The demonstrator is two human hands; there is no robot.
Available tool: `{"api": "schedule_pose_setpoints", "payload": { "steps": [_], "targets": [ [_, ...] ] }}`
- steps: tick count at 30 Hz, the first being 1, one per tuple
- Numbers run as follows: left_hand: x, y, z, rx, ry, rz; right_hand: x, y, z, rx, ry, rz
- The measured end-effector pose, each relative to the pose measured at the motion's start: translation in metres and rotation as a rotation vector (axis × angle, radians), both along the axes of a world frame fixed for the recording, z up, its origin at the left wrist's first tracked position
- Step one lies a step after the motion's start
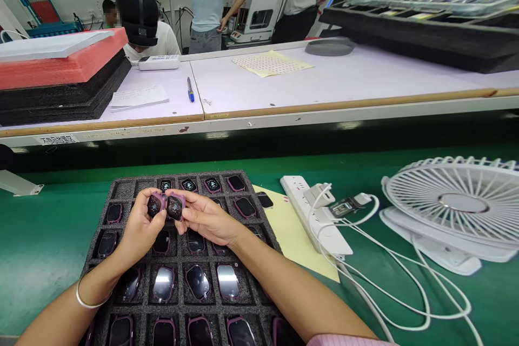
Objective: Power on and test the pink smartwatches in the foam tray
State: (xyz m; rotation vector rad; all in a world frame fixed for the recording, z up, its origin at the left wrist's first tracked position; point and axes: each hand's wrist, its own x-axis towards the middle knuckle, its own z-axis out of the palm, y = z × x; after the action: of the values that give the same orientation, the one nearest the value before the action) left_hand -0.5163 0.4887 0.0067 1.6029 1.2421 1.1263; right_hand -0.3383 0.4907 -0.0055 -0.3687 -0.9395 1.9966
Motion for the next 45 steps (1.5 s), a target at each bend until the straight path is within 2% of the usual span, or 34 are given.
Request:
{"api": "schedule_pose_setpoints", "payload": {
  "steps": [45],
  "targets": [
    [-0.0004,0.0012,-0.0038,-0.062,-0.077,-0.061,0.0012,0.0009,-0.0027,0.026,-0.003,0.014]
  ]
}}
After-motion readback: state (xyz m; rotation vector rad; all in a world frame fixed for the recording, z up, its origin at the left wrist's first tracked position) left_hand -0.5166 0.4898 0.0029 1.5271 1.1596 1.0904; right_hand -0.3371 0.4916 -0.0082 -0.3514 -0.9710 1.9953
